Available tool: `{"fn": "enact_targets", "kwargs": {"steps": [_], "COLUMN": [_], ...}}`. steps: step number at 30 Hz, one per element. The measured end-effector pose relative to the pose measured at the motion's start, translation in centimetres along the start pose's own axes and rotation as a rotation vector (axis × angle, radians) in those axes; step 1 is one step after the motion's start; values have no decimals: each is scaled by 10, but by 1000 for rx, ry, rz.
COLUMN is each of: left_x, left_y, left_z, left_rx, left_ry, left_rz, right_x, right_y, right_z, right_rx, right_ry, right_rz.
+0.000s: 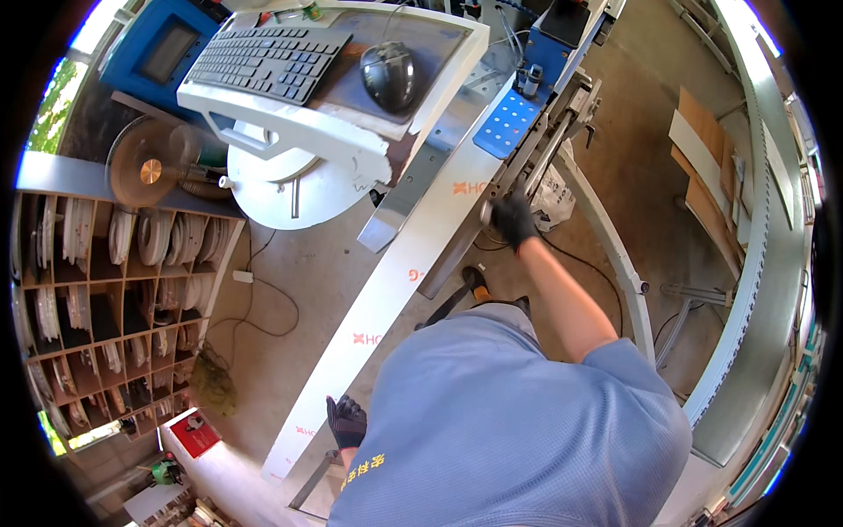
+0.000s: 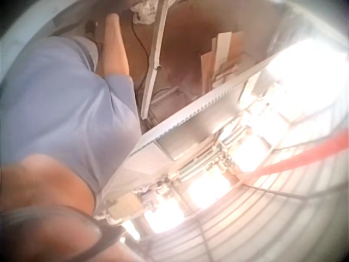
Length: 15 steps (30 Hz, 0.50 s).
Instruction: The person picks up large white plastic sheets from a table and places them onto a cutting machine. They align the sheets and push them through the machine to trim the edges. The person repeats this process for multiple sheets, handling them one at a time.
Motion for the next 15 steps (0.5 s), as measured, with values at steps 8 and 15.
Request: {"fn": "enact_targets", "kwargs": {"steps": [8,15], "left_x": [-64,-47], "left_y": [-7,-9], "left_z": [11,-4], "left_rx": [-85,-88], "left_ry": [65,-132], "left_rz": [108,458], "right_x": [-95,-104], "right_y": [12,1], "right_z": [-164,-121], "right_rx": [-144,17], "right_ry": [-688,-359], "right_rz": [-223,-301]}}
Point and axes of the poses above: each hand's wrist, its own z-axis towards the middle knuckle, its own x-axis out of the back of the hand, y = z × x, the point moved 5 cm from there along z, towards the middle knuckle, and after that the axes turned 10 degrees about z, right-handed, at the moved point
